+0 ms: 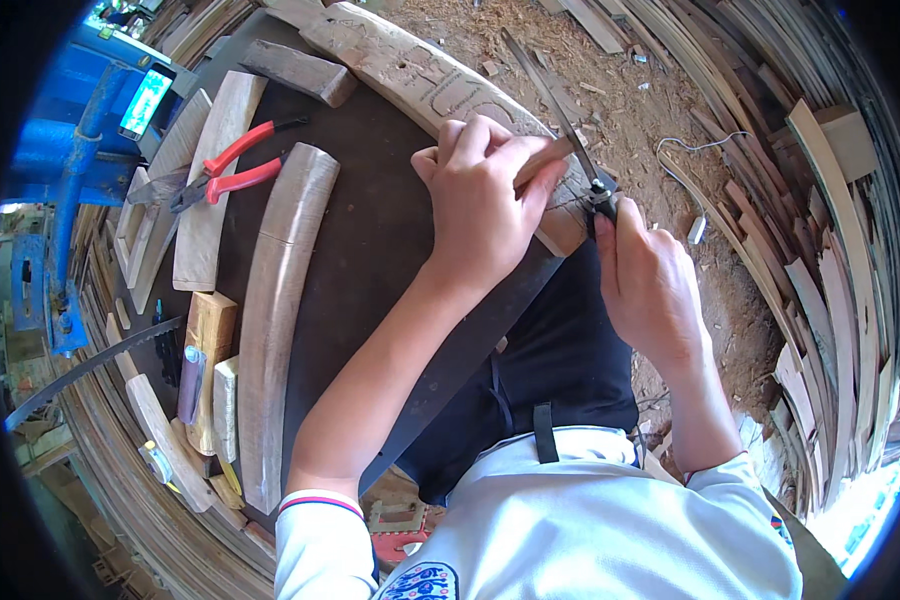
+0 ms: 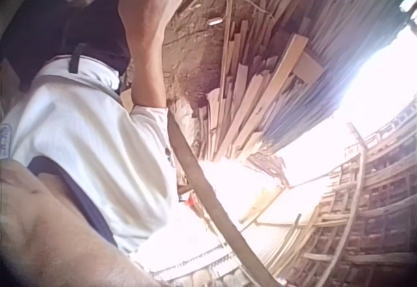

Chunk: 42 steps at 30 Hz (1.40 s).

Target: The person sands a small wooden piece using sandpaper, cuts it with a small hand saw, measures wooden blocks with a tape measure, and brushes a wooden block with a brush.

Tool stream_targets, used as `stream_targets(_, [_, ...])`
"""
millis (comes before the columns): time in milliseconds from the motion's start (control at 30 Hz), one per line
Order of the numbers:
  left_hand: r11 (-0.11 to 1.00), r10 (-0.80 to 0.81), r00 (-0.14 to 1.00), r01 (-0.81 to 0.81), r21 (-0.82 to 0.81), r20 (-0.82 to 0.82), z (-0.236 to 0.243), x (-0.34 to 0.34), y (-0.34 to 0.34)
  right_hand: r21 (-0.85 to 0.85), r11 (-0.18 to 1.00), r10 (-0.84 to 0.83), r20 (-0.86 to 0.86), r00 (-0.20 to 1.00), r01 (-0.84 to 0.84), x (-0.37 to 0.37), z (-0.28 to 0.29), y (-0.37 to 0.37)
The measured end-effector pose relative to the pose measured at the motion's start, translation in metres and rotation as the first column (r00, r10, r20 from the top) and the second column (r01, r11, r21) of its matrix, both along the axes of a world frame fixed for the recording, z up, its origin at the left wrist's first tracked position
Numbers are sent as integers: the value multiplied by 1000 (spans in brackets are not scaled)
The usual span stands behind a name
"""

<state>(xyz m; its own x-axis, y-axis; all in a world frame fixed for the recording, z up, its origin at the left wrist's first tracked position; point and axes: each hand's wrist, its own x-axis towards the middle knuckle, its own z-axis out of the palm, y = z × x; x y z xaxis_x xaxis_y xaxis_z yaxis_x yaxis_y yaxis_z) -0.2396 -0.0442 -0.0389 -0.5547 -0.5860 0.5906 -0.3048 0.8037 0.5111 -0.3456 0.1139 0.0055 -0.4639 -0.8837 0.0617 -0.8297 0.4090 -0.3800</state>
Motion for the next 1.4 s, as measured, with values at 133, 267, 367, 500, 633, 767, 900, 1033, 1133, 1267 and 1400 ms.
stream_targets(133, [1000,19,1000,-19,-22,5,2,-4,-2,-17,1000,6,-6,1000,-6,1,4,3])
stream_targets(267, [999,9,998,-11,-31,-60,-4,-5,-16,29,1000,-8,72,997,6,7,12,25])
stream_targets(367, [995,-101,991,98,-28,-89,-5,-3,-14,45,999,2,68,998,-5,0,13,14])
stream_targets(500, [997,-42,999,44,67,-30,-6,-3,-2,25,999,31,65,997,-32,-2,9,13])
stream_targets(633, [993,-49,998,54,105,-45,-5,-1,9,58,998,-44,115,992,38,11,12,22])
stream_targets(767, [997,-78,997,79,10,-29,-1,2,-2,42,997,-61,86,994,58,13,9,10])
stream_targets(900, [982,-152,981,164,-96,122,20,13,-11,40,999,27,104,994,-31,13,11,10])
stream_targets(1033, [963,-161,915,227,-143,369,26,15,-21,49,998,33,122,992,-39,12,11,9])
stream_targets(1133, [935,-182,888,289,-205,423,26,11,-30,63,998,14,146,989,-24,12,13,12])
stream_targets(1267, [930,-228,876,325,-171,425,24,9,-33,85,996,11,142,990,-23,10,18,27])
stream_targets(1400, [910,-265,881,363,-200,392,23,8,-37,-25,998,62,118,991,-60,5,9,10])
